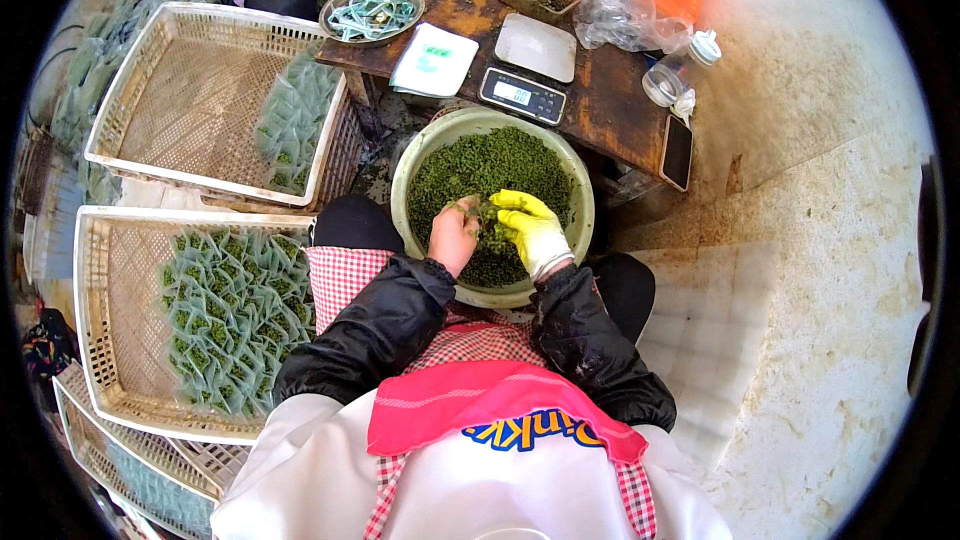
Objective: The person scoops green tea leaves from a bowl into small plastic bags, weighs each bag on a digital scale, and places the filled bags into a basket. The process is repeated continuously with other workers visible in the background.
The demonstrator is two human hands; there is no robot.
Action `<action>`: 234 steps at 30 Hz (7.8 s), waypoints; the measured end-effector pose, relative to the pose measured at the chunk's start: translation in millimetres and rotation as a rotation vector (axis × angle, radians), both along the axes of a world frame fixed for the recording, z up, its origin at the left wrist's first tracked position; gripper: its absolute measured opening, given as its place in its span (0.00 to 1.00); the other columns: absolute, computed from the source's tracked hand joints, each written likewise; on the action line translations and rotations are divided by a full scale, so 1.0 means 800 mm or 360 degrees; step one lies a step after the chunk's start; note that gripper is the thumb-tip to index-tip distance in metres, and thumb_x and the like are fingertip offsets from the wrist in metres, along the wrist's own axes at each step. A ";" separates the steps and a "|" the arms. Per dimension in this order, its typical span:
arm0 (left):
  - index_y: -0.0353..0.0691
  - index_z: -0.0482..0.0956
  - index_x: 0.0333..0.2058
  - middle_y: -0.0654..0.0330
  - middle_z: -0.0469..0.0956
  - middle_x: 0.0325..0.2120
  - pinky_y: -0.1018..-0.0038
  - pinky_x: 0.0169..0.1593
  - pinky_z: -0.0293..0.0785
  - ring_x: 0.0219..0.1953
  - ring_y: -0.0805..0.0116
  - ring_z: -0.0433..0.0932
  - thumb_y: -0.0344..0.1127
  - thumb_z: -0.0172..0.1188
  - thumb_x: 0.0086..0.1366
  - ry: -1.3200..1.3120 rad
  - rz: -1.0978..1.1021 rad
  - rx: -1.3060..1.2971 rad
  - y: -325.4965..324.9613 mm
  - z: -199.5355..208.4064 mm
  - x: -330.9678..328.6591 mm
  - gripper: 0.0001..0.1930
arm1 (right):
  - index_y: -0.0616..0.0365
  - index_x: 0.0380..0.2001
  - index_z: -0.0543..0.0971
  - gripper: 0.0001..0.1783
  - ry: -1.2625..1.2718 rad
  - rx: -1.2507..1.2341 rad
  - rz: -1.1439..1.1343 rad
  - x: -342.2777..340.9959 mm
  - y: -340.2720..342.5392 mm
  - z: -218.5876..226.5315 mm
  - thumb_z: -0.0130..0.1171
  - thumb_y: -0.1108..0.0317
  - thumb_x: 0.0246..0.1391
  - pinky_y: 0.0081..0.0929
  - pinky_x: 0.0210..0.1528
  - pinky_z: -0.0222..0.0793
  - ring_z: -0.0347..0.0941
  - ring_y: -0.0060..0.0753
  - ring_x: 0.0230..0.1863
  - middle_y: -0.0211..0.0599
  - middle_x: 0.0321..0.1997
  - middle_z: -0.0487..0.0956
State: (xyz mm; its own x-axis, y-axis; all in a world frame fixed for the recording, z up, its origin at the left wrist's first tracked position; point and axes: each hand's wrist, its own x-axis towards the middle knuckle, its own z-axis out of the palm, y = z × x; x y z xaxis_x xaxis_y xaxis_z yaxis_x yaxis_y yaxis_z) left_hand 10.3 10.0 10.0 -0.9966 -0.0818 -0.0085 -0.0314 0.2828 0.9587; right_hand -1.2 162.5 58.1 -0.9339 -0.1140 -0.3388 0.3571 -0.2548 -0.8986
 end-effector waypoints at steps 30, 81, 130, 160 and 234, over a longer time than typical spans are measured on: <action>0.36 0.78 0.36 0.46 0.79 0.24 0.61 0.36 0.74 0.30 0.47 0.79 0.30 0.57 0.59 -0.0201 0.0222 -0.0241 -0.024 -0.008 -0.009 0.07 | 0.32 0.49 0.79 0.31 0.0809 0.2430 0.1241 0.006 0.002 0.067 0.67 0.70 0.36 0.48 0.64 0.56 0.54 0.54 0.67 0.30 0.67 0.65; 0.35 0.82 0.38 0.54 0.82 0.33 0.72 0.45 0.73 0.38 0.65 0.80 0.27 0.58 0.61 0.0552 -0.0900 -0.0738 0.012 0.224 -0.302 0.08 | 0.61 0.37 0.82 0.10 0.0563 0.0916 0.0144 -0.087 0.079 0.040 0.65 0.72 0.49 0.20 0.42 0.70 0.75 0.21 0.36 0.33 0.34 0.82; 0.34 0.72 0.53 0.60 0.78 0.36 0.76 0.33 0.75 0.32 0.74 0.76 0.33 0.59 0.65 -0.0431 -0.0472 0.1124 0.045 0.122 -0.097 0.19 | 0.59 0.50 0.75 0.14 0.0126 -0.0866 0.0137 -0.090 0.079 0.042 0.51 0.66 0.63 0.26 0.40 0.75 0.78 0.29 0.41 0.35 0.45 0.80; 0.50 0.83 0.28 0.61 0.70 0.44 0.58 0.54 0.55 0.48 0.55 0.66 0.32 0.65 0.48 0.1411 0.0357 -0.1434 0.084 0.149 -0.253 0.06 | 0.58 0.44 0.78 0.11 0.0080 -0.0356 -0.0102 -0.096 0.083 0.048 0.52 0.65 0.63 0.16 0.36 0.74 0.80 0.27 0.39 0.33 0.43 0.81; 0.46 0.81 0.31 0.59 0.70 0.49 0.57 0.57 0.54 0.55 0.53 0.63 0.32 0.65 0.48 0.1306 0.0157 -0.1612 0.045 0.148 -0.250 0.09 | 0.57 0.56 0.71 0.19 0.0012 -0.0114 0.0395 -0.071 0.075 0.041 0.50 0.60 0.65 0.22 0.41 0.72 0.78 0.31 0.44 0.39 0.49 0.79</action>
